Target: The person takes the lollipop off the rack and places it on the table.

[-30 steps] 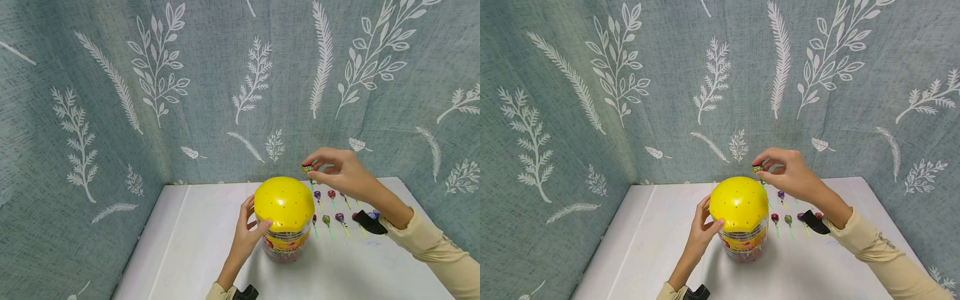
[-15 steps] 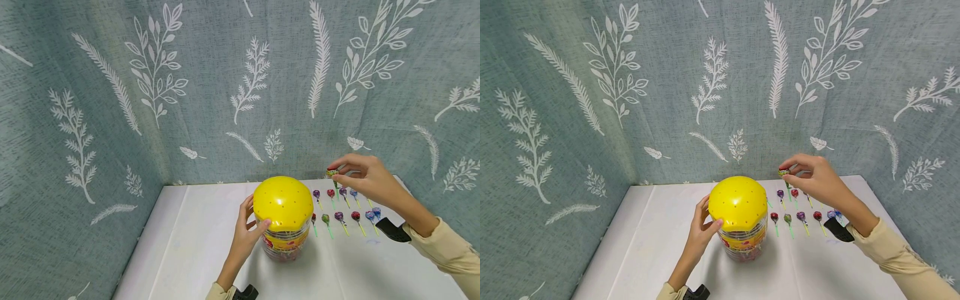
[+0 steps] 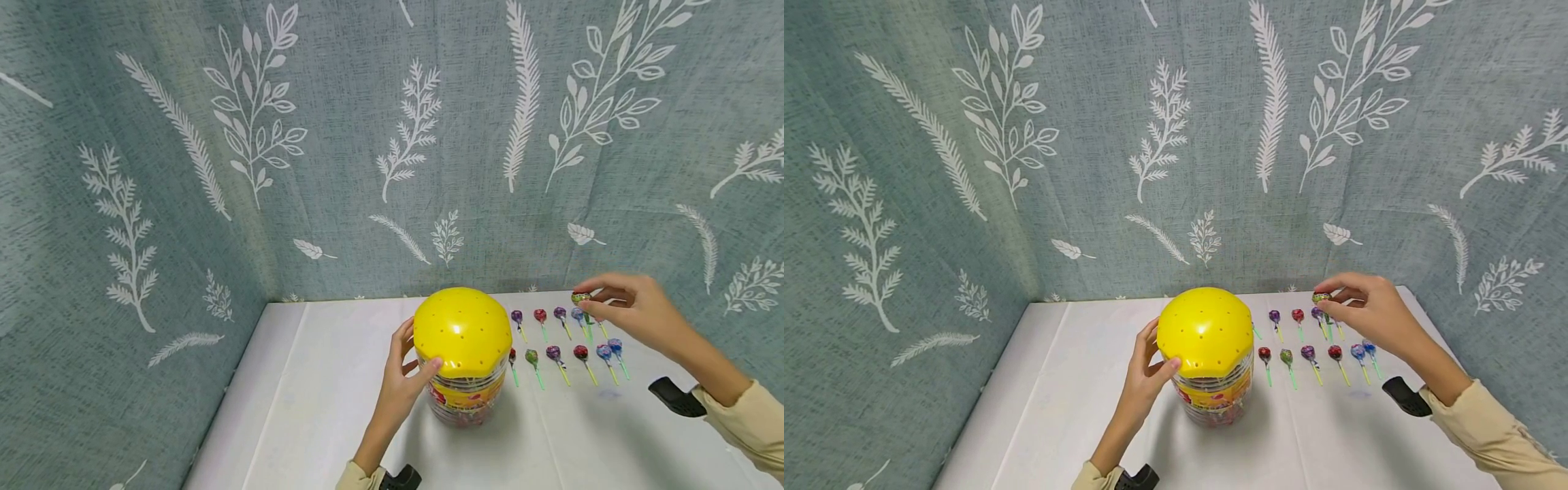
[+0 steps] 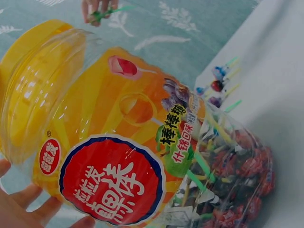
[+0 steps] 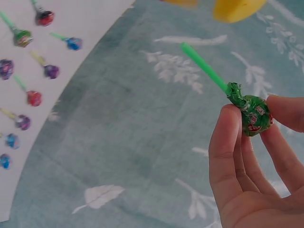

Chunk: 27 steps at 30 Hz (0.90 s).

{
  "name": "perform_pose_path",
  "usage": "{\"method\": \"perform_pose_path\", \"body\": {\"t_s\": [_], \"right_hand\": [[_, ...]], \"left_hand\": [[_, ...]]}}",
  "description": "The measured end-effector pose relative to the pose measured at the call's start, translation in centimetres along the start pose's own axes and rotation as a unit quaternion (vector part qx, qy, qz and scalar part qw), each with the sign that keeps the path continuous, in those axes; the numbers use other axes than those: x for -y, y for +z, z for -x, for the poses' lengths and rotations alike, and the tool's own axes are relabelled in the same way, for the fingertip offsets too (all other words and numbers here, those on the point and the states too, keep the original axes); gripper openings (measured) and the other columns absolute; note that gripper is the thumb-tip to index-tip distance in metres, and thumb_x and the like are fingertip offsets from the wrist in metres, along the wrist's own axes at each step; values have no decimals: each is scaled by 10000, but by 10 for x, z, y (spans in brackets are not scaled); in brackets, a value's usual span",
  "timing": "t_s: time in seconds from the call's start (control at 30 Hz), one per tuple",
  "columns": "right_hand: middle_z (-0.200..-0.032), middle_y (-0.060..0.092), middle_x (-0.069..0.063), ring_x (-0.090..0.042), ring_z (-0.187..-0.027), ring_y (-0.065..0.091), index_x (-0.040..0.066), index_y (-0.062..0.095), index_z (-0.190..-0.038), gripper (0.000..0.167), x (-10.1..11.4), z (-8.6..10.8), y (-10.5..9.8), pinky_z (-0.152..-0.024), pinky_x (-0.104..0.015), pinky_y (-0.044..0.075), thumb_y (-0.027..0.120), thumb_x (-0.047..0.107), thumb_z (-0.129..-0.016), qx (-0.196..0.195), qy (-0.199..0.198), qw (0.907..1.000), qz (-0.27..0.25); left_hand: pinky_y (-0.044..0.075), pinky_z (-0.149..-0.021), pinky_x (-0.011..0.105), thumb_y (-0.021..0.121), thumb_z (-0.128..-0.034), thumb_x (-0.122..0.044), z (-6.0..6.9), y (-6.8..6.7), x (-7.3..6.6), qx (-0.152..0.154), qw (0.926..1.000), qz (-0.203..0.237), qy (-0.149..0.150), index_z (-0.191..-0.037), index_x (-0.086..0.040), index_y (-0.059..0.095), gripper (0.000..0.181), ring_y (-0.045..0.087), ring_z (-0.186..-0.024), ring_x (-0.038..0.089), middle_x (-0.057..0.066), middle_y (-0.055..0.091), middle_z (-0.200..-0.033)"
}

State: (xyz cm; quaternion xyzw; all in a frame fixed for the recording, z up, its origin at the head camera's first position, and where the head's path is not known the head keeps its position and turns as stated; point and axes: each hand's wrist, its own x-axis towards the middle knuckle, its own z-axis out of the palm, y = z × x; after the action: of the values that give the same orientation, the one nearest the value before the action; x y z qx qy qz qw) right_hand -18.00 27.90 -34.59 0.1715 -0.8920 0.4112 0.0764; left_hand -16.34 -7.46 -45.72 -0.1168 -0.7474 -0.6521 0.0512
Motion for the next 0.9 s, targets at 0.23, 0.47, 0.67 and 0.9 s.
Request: {"method": "perform_pose_path", "body": {"t_s": [0.23, 0.47, 0.67, 0.9], "right_hand": [[-1003, 679, 16, -93, -790, 650, 106, 663, -1103, 227, -21, 6, -3, -628, -277, 512, 664, 187, -892, -39, 220, 9997, 24], [-986, 677, 57, -68, -781, 641, 86, 653, -1117, 250, -40, 13, -6, -617, -276, 503, 651, 213, -902, -103, 511, 9985, 184], [-952, 675, 62, -78, -746, 637, 63, 647, -1119, 281, -56, 18, -9, -614, -271, 498, 649, 243, -903, -166, 783, 9965, 234], [-916, 653, 157, -91, -721, 633, 24, 649, -1109, 325, -79, 24, -9, -619, -253, 488, 652, 273, -900, -256, 1198, 9923, 171]], "left_hand": [[363, -943, 464, 677, -850, -336, 0, -1, 0, 18, 10000, 30, 12, -1431, -343, 296, 695, 364, -1273, 207, -49, 354, -1439], [366, -939, 467, 673, -855, -335, -1, -1, 1, 38, 10000, 20, 34, -1430, -344, 294, 688, 366, -1269, 203, -47, 349, -1438], [368, -946, 468, 673, -854, -340, 0, -1, 0, 33, 10000, 37, -40, -1426, -350, 296, 685, 366, -1270, 201, -49, 348, -1438], [368, -953, 479, 674, -853, -340, 1, -1, 1, 28, 10000, 27, -52, -1426, -353, 298, 685, 361, -1276, 201, -49, 352, -1432]]}}
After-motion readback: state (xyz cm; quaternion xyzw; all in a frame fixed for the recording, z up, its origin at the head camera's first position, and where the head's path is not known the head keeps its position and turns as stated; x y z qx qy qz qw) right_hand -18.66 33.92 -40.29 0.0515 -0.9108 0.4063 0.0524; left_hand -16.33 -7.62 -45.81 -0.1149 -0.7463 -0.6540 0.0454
